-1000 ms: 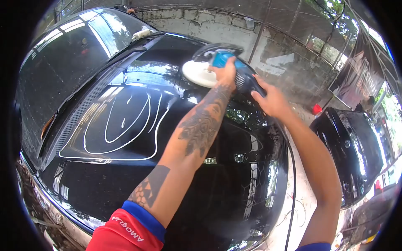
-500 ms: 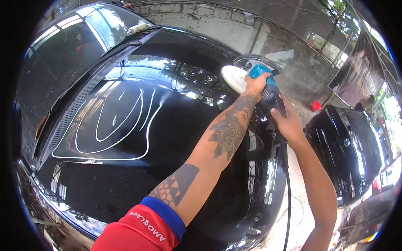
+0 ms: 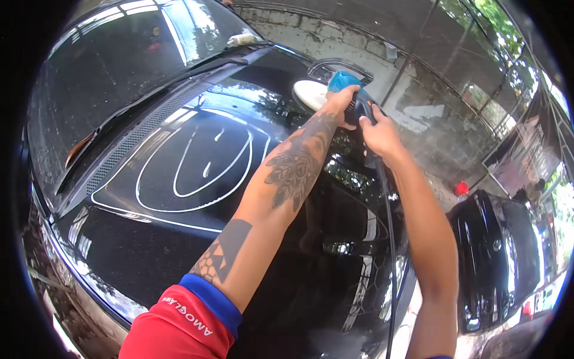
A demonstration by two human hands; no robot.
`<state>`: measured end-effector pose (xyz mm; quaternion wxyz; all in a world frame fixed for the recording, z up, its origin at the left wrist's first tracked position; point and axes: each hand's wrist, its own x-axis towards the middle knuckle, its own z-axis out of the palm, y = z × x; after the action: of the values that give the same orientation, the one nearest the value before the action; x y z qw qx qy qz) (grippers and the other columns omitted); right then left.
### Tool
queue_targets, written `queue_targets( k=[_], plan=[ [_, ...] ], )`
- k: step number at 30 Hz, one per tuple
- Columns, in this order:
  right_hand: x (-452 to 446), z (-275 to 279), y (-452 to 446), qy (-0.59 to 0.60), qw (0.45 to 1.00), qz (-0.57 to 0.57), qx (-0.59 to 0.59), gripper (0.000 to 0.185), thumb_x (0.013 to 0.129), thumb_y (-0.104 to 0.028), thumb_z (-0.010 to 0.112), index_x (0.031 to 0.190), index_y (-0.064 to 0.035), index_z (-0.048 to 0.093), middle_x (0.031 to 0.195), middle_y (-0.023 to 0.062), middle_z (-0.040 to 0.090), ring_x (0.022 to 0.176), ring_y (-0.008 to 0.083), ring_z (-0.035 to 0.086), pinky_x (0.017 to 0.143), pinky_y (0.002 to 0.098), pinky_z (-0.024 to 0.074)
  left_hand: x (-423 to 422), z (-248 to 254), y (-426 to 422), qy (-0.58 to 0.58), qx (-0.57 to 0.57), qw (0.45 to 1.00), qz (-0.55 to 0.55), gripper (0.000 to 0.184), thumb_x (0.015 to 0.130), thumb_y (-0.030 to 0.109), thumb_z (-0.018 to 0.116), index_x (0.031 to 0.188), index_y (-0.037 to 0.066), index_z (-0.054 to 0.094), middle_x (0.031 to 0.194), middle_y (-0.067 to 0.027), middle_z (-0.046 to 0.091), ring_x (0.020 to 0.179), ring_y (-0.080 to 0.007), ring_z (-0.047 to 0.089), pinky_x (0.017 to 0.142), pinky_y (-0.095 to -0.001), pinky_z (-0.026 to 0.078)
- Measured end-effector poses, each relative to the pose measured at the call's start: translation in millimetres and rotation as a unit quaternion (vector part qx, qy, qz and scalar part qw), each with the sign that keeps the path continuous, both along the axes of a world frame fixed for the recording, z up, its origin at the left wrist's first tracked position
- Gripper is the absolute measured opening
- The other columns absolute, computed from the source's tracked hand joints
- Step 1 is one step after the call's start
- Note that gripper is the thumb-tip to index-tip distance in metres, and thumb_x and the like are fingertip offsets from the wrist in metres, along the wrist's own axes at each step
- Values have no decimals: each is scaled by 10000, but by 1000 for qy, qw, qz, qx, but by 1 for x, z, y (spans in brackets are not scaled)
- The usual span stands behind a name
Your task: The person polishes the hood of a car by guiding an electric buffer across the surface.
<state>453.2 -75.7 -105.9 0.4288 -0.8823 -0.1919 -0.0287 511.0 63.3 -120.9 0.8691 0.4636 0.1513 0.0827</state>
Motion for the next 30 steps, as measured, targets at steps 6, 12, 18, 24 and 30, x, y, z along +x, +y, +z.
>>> queue_targets(
  k=[6, 12, 18, 24, 30],
  plan=[
    [59, -8, 83, -105, 992, 41, -63, 643, 979, -266, 567, 1560, -115, 336, 682, 59, 558, 501, 152, 530, 440, 332, 472, -1, 3, 72, -53, 12, 993, 107, 1014, 842, 395, 719, 1597, 255, 58, 1592, -112, 219, 1352, -419, 379, 824, -709, 482],
    [52, 6, 127, -131, 983, 85, -99, 657, 971, -262, 576, 1563, -118, 332, 686, 66, 582, 500, 153, 533, 435, 334, 471, -21, 10, 115, -40, 18, 983, 180, 992, 825, 419, 721, 1600, 330, 108, 1555, -134, 371, 1339, -418, 435, 814, -694, 520],
    [-2, 33, 128, -56, 983, 127, -117, 684, 938, -347, 564, 1539, -84, 371, 953, 185, 716, 751, 231, 704, 747, 362, 551, -48, 16, 125, -38, 37, 972, 228, 979, 843, 411, 712, 1600, 293, 102, 1552, -174, 331, 1274, -428, 478, 737, -686, 526],
    [-11, 44, 115, -103, 970, 176, -129, 679, 950, -333, 564, 1538, -63, 361, 706, 113, 664, 537, 191, 644, 531, 353, 510, -66, 21, 117, -67, -2, 968, 244, 974, 874, 418, 694, 1596, 308, 50, 1520, -184, 353, 1254, -425, 490, 779, -673, 531],
    [-1, 50, 63, -105, 972, 174, -121, 679, 959, -328, 569, 1539, -51, 352, 626, 80, 609, 471, 183, 583, 502, 352, 495, -59, 25, 63, -36, 12, 969, 244, 963, 881, 452, 676, 1600, 305, 53, 1483, -202, 413, 1241, -443, 505, 748, -629, 575]
  ],
)
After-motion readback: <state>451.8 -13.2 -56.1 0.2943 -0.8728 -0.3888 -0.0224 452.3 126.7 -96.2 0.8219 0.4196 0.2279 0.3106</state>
